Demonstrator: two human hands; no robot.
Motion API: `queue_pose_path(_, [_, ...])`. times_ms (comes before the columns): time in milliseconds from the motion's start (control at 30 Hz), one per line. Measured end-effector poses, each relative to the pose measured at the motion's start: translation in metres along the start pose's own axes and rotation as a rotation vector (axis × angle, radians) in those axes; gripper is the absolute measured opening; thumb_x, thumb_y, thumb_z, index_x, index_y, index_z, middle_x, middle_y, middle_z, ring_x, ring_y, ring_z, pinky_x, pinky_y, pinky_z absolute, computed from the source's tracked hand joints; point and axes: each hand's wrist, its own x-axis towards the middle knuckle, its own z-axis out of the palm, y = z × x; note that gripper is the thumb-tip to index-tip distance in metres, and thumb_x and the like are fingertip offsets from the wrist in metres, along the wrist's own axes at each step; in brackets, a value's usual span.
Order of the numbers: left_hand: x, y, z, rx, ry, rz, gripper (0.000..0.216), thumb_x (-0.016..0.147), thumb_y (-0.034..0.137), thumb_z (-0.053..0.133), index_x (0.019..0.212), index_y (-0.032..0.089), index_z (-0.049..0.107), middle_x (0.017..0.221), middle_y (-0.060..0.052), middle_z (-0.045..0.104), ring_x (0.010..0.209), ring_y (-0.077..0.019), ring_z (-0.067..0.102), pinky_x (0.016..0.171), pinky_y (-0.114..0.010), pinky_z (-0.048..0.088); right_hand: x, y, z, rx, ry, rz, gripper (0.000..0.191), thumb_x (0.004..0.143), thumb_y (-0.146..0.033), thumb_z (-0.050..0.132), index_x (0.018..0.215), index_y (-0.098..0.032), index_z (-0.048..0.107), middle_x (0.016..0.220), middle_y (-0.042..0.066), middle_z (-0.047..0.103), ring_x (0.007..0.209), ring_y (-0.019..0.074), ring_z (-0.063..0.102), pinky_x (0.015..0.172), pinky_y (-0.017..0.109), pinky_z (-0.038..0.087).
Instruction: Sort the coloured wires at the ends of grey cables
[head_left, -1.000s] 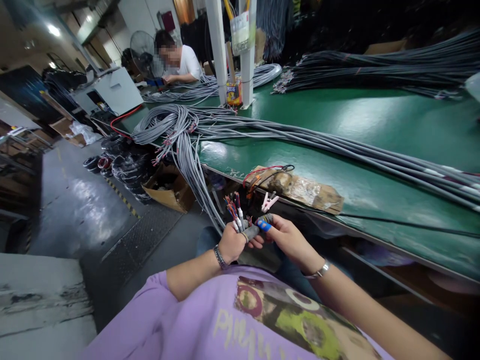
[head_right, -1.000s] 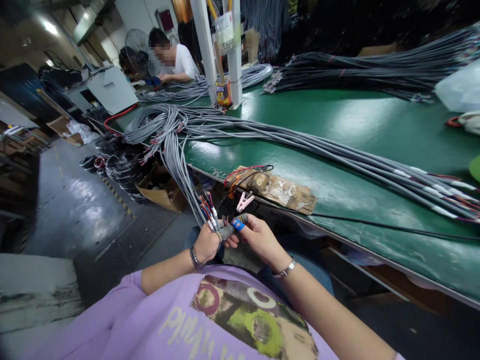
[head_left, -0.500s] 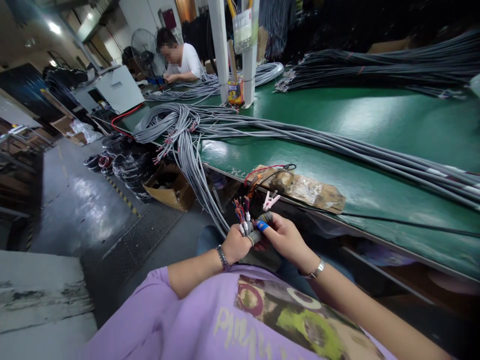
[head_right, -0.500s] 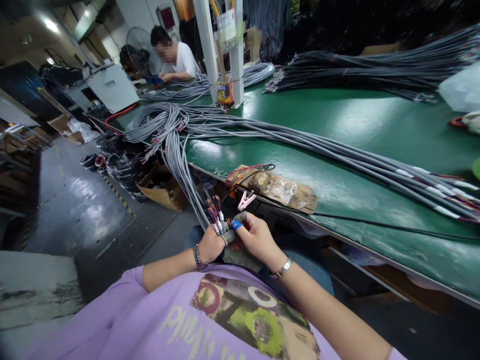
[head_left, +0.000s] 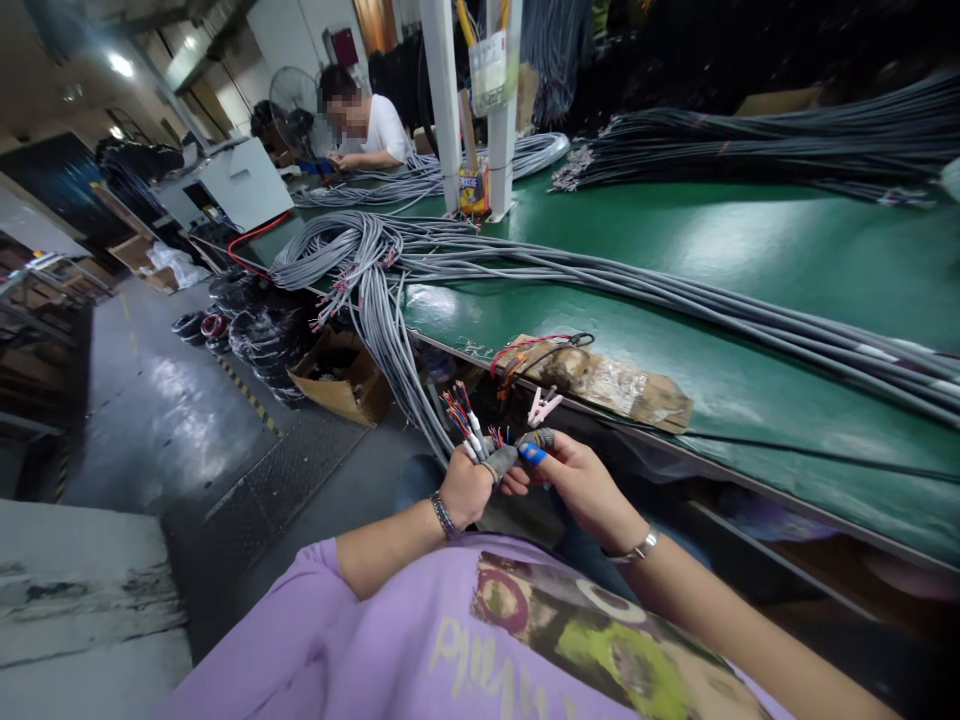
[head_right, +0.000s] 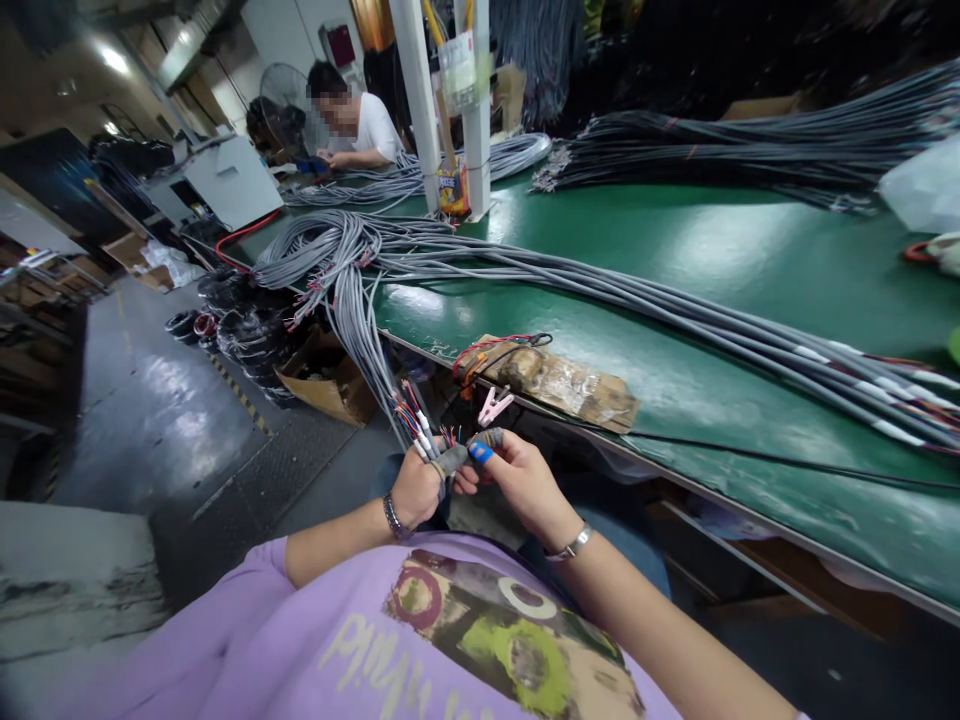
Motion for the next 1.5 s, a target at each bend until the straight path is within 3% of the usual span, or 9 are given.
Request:
queue_pose_path(167, [0.001, -0.003, 0.000, 0.011, -0.005, 0.009, 0.048, 0.063, 0.059, 0.069, 0.070, 0.014, 0.053, 0.057, -0.005, 0.065, 0.052, -0.0159, 0.064, 0.044, -0.020, 0.040, -0.001, 0.005, -0.004, -0.002, 0.053, -0.012, 0.031, 0.065, -0.047, 0.074, 0.068, -0.019, 0.062, 0.059, 0.000, 0.053, 0.051, 0.0115, 0.043, 0.050, 0.028, 0.038])
queue_pose_path(400, [0.003, -0.002, -0.002, -0.001, 0.033, 0.048, 0.045, 0.065, 0.056, 0.070, 0.065, 0.015, 0.052, 0.051, -0.002, 0.061, 0.040, -0.0113, 0.056, 0.040, -0.020, 0.037, -0.005, 0.007, -0.004, 0.024, 0.067, -0.005, 0.024, 0.067, -0.039, 0.073, 0.067, -0.018, 0.064, 0.058, 0.000, 0.054, 0.053, 0.0120, 0.043, 0.051, 0.028, 0.035])
queue_pose_path(633, [0.000, 0.002, -0.005, 0.053, -0.170, 0.003, 0.045, 0.067, 0.054, 0.071, 0.065, 0.011, 0.059, 0.055, -0.005, 0.064, 0.044, -0.0118, 0.059, 0.042, -0.020, 0.039, -0.002, 0.005, -0.002, 0.099, 0.077, 0.033, 0.028, 0.066, -0.042, 0.075, 0.067, -0.018, 0.061, 0.059, -0.001, 0.055, 0.053, 0.0106, 0.042, 0.052, 0.026, 0.035])
queue_pose_path(867, [0.001, 0.003, -0.006, -0.002, -0.087, -0.027, 0.047, 0.062, 0.055, 0.073, 0.068, 0.011, 0.059, 0.053, -0.004, 0.063, 0.042, -0.0118, 0.058, 0.040, -0.019, 0.037, 0.000, 0.011, -0.003, 0.139, 0.049, 0.042, 0.033, 0.065, -0.046, 0.076, 0.068, -0.018, 0.060, 0.056, -0.003, 0.052, 0.051, 0.0090, 0.040, 0.050, 0.025, 0.034])
queue_pose_path(1033, [0.000, 0.008, -0.007, -0.010, -0.161, -0.099, 0.047, 0.054, 0.052, 0.078, 0.064, 0.011, 0.058, 0.051, -0.004, 0.062, 0.038, -0.0124, 0.056, 0.040, -0.021, 0.040, 0.005, 0.011, -0.006, 0.275, 0.074, 0.087, 0.031, 0.063, -0.042, 0.079, 0.067, -0.018, 0.059, 0.057, -0.004, 0.051, 0.051, 0.0085, 0.041, 0.051, 0.024, 0.037])
queue_pose_path(1233, [-0.001, 0.008, -0.010, -0.043, -0.097, -0.046, 0.043, 0.060, 0.049, 0.076, 0.067, 0.010, 0.060, 0.052, -0.004, 0.061, 0.040, -0.0113, 0.056, 0.038, -0.019, 0.036, 0.008, 0.012, -0.014, 0.459, 0.097, 0.131, 0.026, 0.065, -0.034, 0.078, 0.065, -0.018, 0.058, 0.056, -0.005, 0.047, 0.049, 0.0069, 0.039, 0.048, 0.021, 0.039])
queue_pose_path(1367, [0.000, 0.011, -0.008, -0.065, -0.130, -0.038, 0.040, 0.061, 0.046, 0.077, 0.067, 0.010, 0.060, 0.051, -0.003, 0.061, 0.039, -0.0113, 0.055, 0.039, -0.020, 0.038, 0.015, 0.014, -0.023, 0.506, 0.088, 0.204, 0.026, 0.070, -0.042, 0.073, 0.073, -0.018, 0.064, 0.067, -0.001, 0.058, 0.052, 0.0080, 0.046, 0.049, 0.022, 0.044])
queue_pose_path(1500, [0.006, 0.016, -0.005, -0.069, -0.163, -0.065, 0.043, 0.057, 0.047, 0.079, 0.062, 0.012, 0.056, 0.050, -0.003, 0.061, 0.037, -0.0115, 0.054, 0.035, -0.020, 0.035, 0.026, 0.005, -0.026, 0.473, -0.011, 0.269, 0.036, 0.073, -0.053, 0.069, 0.081, -0.018, 0.068, 0.074, 0.002, 0.061, 0.054, 0.0092, 0.049, 0.049, 0.022, 0.046])
